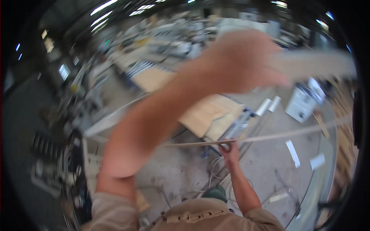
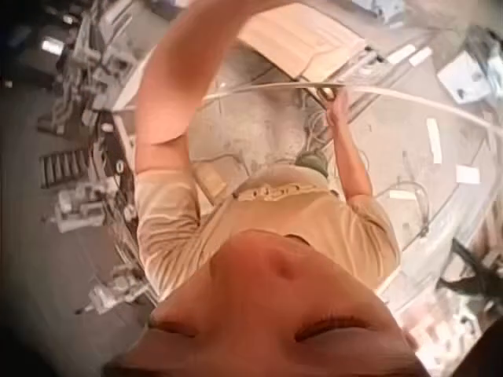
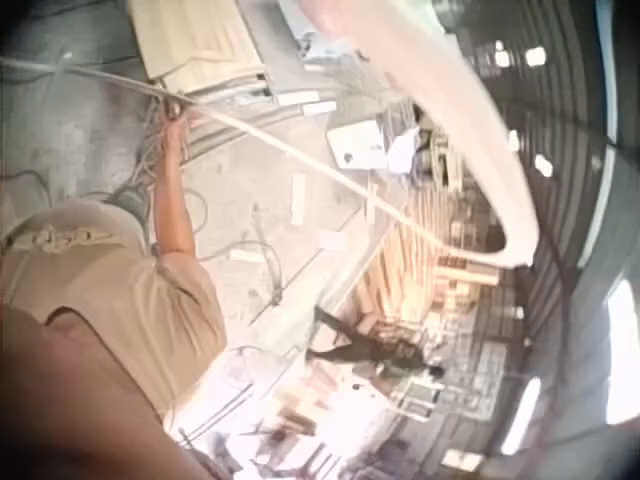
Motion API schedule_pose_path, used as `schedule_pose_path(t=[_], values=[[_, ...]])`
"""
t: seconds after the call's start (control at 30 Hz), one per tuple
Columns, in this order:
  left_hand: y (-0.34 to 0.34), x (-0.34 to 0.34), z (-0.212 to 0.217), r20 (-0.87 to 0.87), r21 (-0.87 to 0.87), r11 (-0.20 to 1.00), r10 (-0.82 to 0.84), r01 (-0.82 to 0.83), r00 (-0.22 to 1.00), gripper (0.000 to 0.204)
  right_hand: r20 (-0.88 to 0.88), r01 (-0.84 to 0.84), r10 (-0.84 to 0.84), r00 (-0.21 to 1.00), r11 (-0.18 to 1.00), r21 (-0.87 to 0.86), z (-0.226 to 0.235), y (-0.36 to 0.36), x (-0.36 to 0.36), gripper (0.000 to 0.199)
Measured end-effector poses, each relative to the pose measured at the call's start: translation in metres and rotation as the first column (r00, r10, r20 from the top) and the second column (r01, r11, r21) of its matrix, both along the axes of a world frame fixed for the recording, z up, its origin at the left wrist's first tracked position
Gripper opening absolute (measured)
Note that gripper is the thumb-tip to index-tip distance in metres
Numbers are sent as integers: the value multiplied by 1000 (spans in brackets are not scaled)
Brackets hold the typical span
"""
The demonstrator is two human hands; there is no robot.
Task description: Assembling curved wooden panels and thin wooden strips on a production line.
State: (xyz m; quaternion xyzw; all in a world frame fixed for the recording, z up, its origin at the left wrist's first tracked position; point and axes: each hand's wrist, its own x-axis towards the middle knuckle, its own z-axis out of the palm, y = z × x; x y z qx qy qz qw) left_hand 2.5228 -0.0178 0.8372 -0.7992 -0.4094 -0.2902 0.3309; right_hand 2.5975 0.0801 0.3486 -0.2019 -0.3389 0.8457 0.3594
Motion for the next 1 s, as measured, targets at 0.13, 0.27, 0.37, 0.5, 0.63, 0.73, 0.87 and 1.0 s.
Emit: schedule_pose_path(t=[0.13, 0.27, 0.37, 0.5, 0.63, 0.73, 0.87, 1.0], values=[[-49, -66, -36, 178, -345, 923, 245, -173, 953, 25, 2, -28, 29, 1000, 982, -184, -17, -52, -83, 51], [-66, -171, -86, 166, -330, 933, 211, -147, 963, 17, -117, -192, 179, 977, 975, -112, -26, -100, -169, 66], [-58, -240, -131, 197, -403, 910, 187, -95, 962, 16, -45, -147, 142, 989, 979, -144, -32, -89, -228, 68], [-38, -327, -181, 317, -447, 891, 237, -75, 918, 13, 13, -9, 12, 1000, 980, -198, -48, -64, -307, 70], [1, -432, -192, 265, -468, 871, 297, -147, 917, 9, 108, 118, -92, 990, 958, -260, -48, -47, -385, 73], [40, -496, -181, 180, -426, 882, 300, -201, 937, 12, 156, 115, -77, 985, 961, -251, -35, -11, -454, 75], [50, -558, -162, 113, -382, 873, 369, -303, 923, 18, 203, -61, 110, 973, 971, -230, -15, 7, -552, 78], [40, -625, -151, 134, -288, 845, 502, -451, 855, 11, 235, -184, 230, 944, 962, -203, -7, 5, -634, 81]])
